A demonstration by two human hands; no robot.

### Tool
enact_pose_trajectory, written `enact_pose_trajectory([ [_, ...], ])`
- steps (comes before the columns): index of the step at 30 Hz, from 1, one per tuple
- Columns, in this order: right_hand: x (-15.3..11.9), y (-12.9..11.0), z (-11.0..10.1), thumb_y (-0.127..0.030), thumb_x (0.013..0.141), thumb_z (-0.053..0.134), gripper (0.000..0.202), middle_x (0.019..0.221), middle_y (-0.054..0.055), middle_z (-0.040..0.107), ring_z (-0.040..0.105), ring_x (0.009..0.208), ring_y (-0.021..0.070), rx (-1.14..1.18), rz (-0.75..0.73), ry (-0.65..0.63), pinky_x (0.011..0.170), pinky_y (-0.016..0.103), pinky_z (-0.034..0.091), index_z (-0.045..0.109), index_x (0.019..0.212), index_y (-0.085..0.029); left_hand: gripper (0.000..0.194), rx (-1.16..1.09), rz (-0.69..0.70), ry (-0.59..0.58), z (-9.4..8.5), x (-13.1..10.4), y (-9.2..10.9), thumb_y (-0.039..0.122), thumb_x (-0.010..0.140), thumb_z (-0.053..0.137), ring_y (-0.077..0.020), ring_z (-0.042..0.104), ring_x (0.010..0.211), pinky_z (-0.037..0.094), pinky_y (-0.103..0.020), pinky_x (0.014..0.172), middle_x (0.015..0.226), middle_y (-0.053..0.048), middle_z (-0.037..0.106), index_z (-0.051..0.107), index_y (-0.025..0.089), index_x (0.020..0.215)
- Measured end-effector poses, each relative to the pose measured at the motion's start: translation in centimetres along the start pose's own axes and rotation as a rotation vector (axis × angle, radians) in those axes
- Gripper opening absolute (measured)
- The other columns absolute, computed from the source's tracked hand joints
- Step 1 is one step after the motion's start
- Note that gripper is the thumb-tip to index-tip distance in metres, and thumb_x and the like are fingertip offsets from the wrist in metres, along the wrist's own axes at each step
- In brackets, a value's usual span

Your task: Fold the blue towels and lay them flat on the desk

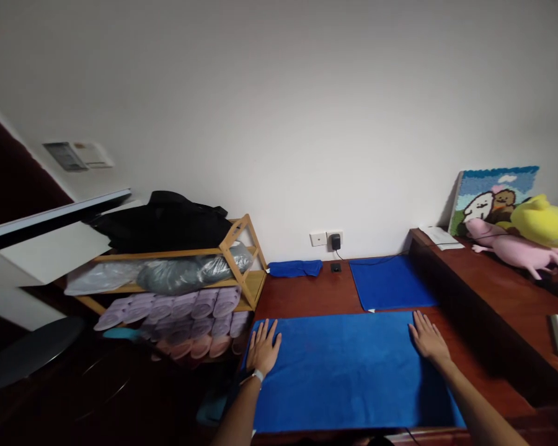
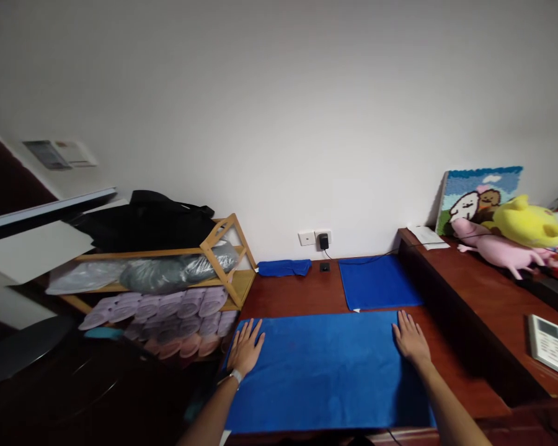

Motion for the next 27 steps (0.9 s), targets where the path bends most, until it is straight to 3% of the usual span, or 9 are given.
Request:
enact_pose_trajectory([
  [3,0.1,0.6,-1.3,-0.048,0.095,0.021,0.074,0.163,0.015,0.039,0.029,0.153,0.0318,0.019,-0.032,0.008,0.124,0.051,0.025,0.039,0.158,-0.014,0.053,0.001,-0.011,0.029,-1.4,-0.6,0.4,0.039,0.102,0.035,-0.0277,0.045,0.146,0.035,-0.048,0.122,0.158,-0.011,0.05,0.055,0.019,0.147],
  [6,-1.4,-2.7,-1.6,-0.046,0.097,0.021,0.072,0.162,0.014,0.04,0.027,0.154,0.0319,0.04,-0.118,0.074,0.126,0.051,0.02,0.038,0.158,-0.011,0.053,-0.027,0.038,0.065,-3.0,-3.1,0.8,0.038,0.104,0.029,-0.0251,0.051,0.142,0.039,-0.042,0.12,0.153,-0.009,0.056,0.062,0.019,0.141],
  [9,-4.7,-9.5,-0.2,-0.048,0.1,0.021,0.071,0.165,0.009,0.034,0.021,0.156,0.0266,0.064,-0.248,0.089,0.129,0.045,0.013,0.035,0.159,-0.011,0.052,-0.038,0.129,0.079,-3.9,-7.5,1.1,0.041,0.105,0.03,-0.0238,0.043,0.148,0.034,-0.043,0.124,0.159,-0.006,0.048,0.055,0.024,0.148],
  [13,-10.6,-22.0,2.8,-0.049,0.104,0.021,0.066,0.167,0.005,0.03,0.021,0.156,0.0238,0.158,-0.462,-0.013,0.129,0.046,0.017,0.032,0.161,-0.018,0.054,0.001,0.096,-0.005,-3.5,-13.2,0.3,0.044,0.104,0.037,-0.0267,0.035,0.152,0.032,-0.051,0.124,0.166,-0.003,0.037,0.04,0.033,0.157],
  [16,-14.1,-29.7,4.5,-0.051,0.104,0.02,0.067,0.168,0.005,0.024,0.018,0.157,0.0239,0.199,-0.531,-0.113,0.129,0.046,0.016,0.027,0.162,-0.017,0.054,0.036,0.051,-0.051,-3.3,-15.1,0.2,0.042,0.104,0.038,-0.0274,0.032,0.153,0.029,-0.054,0.124,0.167,-0.001,0.033,0.035,0.036,0.158],
  [18,-15.4,-32.4,5.1,-0.051,0.104,0.021,0.068,0.168,0.005,0.02,0.016,0.157,0.0247,0.201,-0.542,-0.168,0.129,0.047,0.013,0.025,0.162,-0.016,0.054,0.054,0.026,-0.07,-3.6,-15.4,0.4,0.041,0.103,0.039,-0.028,0.03,0.154,0.026,-0.055,0.125,0.168,-0.001,0.031,0.035,0.036,0.157],
  [22,-15.3,-30.5,5.3,-0.05,0.102,0.022,0.069,0.169,0.006,0.018,0.014,0.158,0.0239,0.157,-0.506,-0.187,0.129,0.047,0.009,0.024,0.162,-0.014,0.054,0.051,0.011,-0.1,-4.2,-15.0,0.8,0.044,0.103,0.039,-0.0279,0.028,0.155,0.025,-0.054,0.125,0.168,0.0,0.031,0.036,0.037,0.157],
  [24,-14.2,-25.6,5.1,-0.05,0.102,0.022,0.07,0.169,0.005,0.02,0.015,0.157,0.0239,0.112,-0.427,-0.151,0.129,0.047,0.009,0.025,0.162,-0.015,0.055,0.042,0.009,-0.097,-4.2,-15.0,0.7,0.045,0.103,0.039,-0.0281,0.028,0.155,0.025,-0.054,0.125,0.168,0.001,0.031,0.036,0.038,0.157],
  [27,-12.1,-14.7,4.5,-0.053,0.1,0.019,0.073,0.169,0.004,0.022,0.016,0.157,0.0251,0.007,-0.255,-0.081,0.128,0.048,0.01,0.023,0.162,-0.014,0.055,0.038,0.008,-0.085,-4.0,-14.9,0.5,0.045,0.103,0.039,-0.0285,0.029,0.155,0.024,-0.055,0.125,0.168,0.001,0.03,0.036,0.038,0.157],
])
Point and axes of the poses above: each hand's wrist, its own x-axis towards the middle knuckle, its own z-axis out of the palm, y = z × x, the point moved 6 cm from there along x, towards the middle knuckle
